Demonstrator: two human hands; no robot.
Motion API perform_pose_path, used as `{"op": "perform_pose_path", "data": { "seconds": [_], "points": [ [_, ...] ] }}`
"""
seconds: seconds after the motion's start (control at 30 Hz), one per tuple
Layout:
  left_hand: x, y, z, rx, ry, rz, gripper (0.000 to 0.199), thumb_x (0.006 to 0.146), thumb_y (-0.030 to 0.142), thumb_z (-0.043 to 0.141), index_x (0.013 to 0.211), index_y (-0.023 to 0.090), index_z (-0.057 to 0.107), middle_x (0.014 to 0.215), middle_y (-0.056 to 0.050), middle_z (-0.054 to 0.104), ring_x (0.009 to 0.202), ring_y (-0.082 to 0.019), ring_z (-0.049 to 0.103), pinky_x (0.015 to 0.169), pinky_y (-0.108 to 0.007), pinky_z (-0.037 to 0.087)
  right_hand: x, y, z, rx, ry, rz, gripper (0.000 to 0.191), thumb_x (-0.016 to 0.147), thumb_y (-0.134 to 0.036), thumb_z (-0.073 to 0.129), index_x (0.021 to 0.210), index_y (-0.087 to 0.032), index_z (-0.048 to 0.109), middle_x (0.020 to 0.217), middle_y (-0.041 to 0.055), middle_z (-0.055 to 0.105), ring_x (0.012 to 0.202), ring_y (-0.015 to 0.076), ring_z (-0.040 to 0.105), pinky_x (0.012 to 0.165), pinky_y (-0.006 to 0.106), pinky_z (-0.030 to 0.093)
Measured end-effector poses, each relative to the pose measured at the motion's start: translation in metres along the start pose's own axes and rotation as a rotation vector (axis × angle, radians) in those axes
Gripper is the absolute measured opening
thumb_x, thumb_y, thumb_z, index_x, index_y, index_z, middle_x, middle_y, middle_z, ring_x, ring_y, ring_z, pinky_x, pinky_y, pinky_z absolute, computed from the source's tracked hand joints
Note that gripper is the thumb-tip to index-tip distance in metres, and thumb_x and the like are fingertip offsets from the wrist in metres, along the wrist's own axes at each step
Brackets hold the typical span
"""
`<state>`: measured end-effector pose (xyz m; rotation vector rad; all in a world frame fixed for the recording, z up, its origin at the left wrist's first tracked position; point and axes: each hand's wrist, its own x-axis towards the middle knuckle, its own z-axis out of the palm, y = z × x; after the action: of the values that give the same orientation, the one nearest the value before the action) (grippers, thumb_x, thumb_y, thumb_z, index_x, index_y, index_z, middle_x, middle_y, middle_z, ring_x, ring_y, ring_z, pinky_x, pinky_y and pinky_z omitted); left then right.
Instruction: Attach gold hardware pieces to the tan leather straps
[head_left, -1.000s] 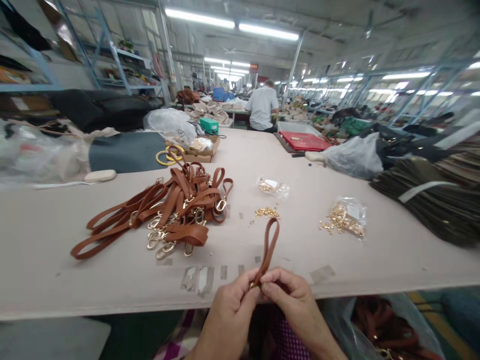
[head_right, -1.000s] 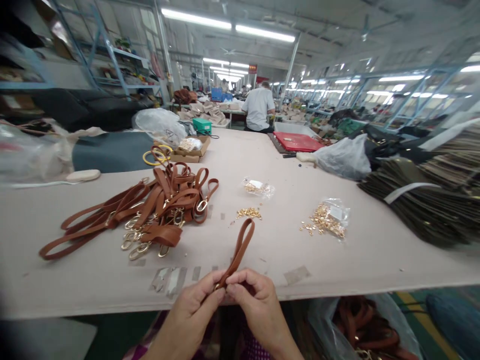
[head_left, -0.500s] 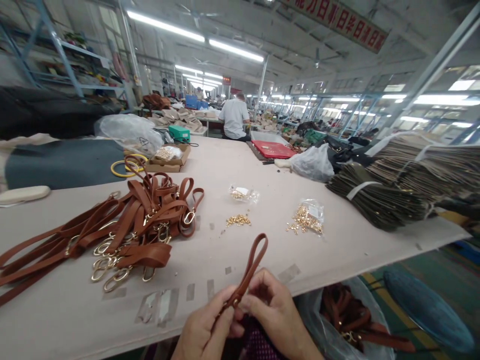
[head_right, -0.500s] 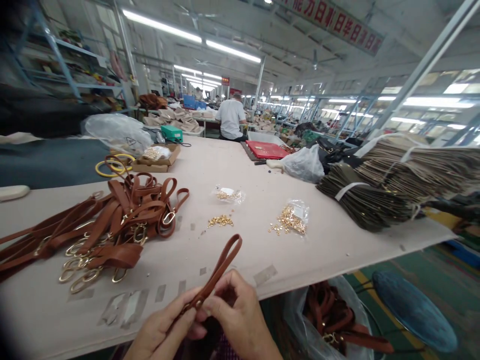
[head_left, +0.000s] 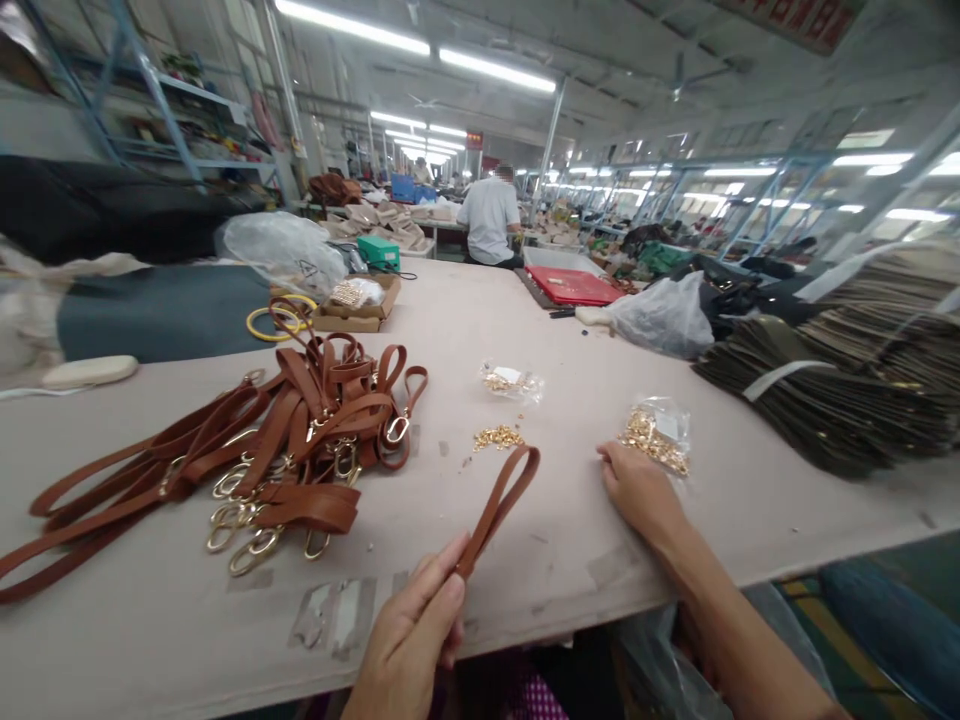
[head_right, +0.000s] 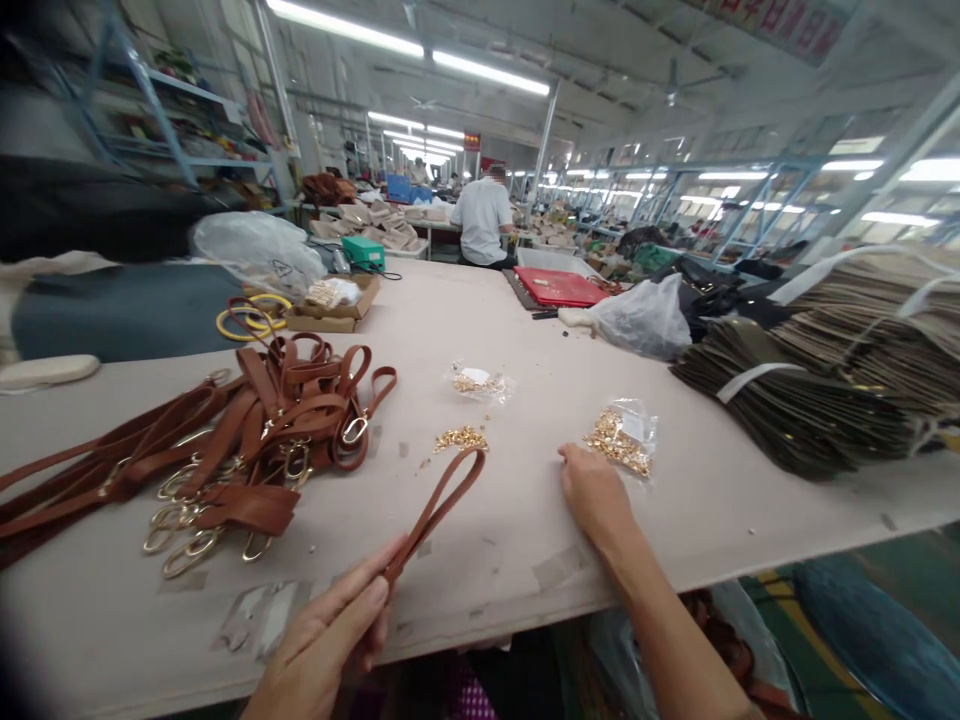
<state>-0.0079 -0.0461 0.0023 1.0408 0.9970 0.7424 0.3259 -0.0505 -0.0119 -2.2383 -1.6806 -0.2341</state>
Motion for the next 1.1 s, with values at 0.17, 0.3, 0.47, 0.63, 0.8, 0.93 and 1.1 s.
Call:
{"op": "perform_pose_path", "data": {
  "seconds": [0.17, 0.3, 0.47, 0.63, 0.8, 0.93, 1.1],
  "points": [
    [0.005, 0.005, 0.006, -0.072, 0.017, 0.003, 0.038, 0.073, 0.03, 0.072, 0.11, 0.023, 0.076, 0.073, 0.0, 0.06, 0.062, -0.012, 0.05, 0.061, -0.023, 0.044, 0.01, 0.007, 0.004, -0.01, -0.025, -0.028, 0.026, 0.085, -0.016, 0.043, 0.099, -0.012, 0.066, 0.094, 0.0171, 0.072, 0.089, 0.0281, 0.067, 0.084, 0.041, 0.048],
    [0.013, 0.001, 0.006, -0.081, -0.018, -0.028, 0.035, 0.073, 0.024, 0.07, 0.107, 0.018, 0.076, 0.071, 0.001, 0.063, 0.062, -0.012, 0.053, 0.062, -0.023, 0.042, 0.013, 0.009, 0.002, 0.037, 0.003, -0.008, 0.028, 0.086, -0.023, 0.043, 0.094, -0.014, 0.068, 0.091, 0.0143, 0.073, 0.085, 0.027, 0.069, 0.081, 0.04, 0.051],
    [0.016, 0.001, 0.005, -0.095, -0.061, -0.065, 0.019, 0.073, 0.024, 0.07, 0.089, 0.014, 0.069, 0.062, 0.002, 0.062, 0.058, -0.012, 0.056, 0.059, -0.023, 0.043, -0.022, -0.04, -0.01, 0.499, 0.032, 0.169, 0.027, 0.083, -0.042, 0.059, 0.091, -0.019, 0.068, 0.081, 0.0061, 0.074, 0.071, 0.0212, 0.07, 0.067, 0.032, 0.056],
    [0.015, 0.004, 0.009, -0.115, -0.054, -0.04, 0.014, 0.073, 0.021, 0.068, 0.085, 0.015, 0.066, 0.063, 0.003, 0.062, 0.058, -0.011, 0.056, 0.061, -0.023, 0.044, -0.074, -0.122, -0.015, 0.968, 0.062, 0.047, 0.009, 0.086, -0.03, 0.063, 0.081, -0.022, 0.065, 0.079, 0.0033, 0.071, 0.074, 0.0169, 0.068, 0.067, 0.025, 0.057],
    [0.013, 0.003, 0.014, -0.126, -0.07, 0.005, 0.012, 0.073, 0.018, 0.071, 0.084, 0.015, 0.069, 0.067, 0.003, 0.065, 0.062, -0.011, 0.056, 0.061, -0.02, 0.043, -0.089, -0.158, -0.003, 0.964, 0.135, -0.107, 0.009, 0.088, -0.016, 0.06, 0.085, -0.025, 0.063, 0.087, 0.002, 0.071, 0.083, 0.015, 0.069, 0.075, 0.023, 0.056],
    [0.011, -0.001, 0.013, -0.12, -0.077, 0.08, 0.012, 0.076, 0.02, 0.07, 0.087, 0.015, 0.072, 0.077, -0.001, 0.071, 0.071, -0.014, 0.061, 0.067, -0.021, 0.046, -0.088, -0.164, -0.002, 0.907, 0.145, -0.21, 0.014, 0.089, -0.013, 0.057, 0.087, -0.025, 0.063, 0.088, 0.001, 0.071, 0.083, 0.0135, 0.07, 0.074, 0.021, 0.056],
    [0.008, -0.003, 0.013, -0.096, -0.055, 0.179, 0.011, 0.079, 0.019, 0.068, 0.088, 0.017, 0.074, 0.081, -0.001, 0.074, 0.075, -0.015, 0.063, 0.07, -0.021, 0.047, -0.092, -0.17, -0.004, 0.847, 0.239, -0.228, 0.014, 0.088, -0.011, 0.058, 0.086, -0.024, 0.062, 0.089, 0.0005, 0.071, 0.085, 0.0128, 0.069, 0.076, 0.021, 0.055]
  ]
}}
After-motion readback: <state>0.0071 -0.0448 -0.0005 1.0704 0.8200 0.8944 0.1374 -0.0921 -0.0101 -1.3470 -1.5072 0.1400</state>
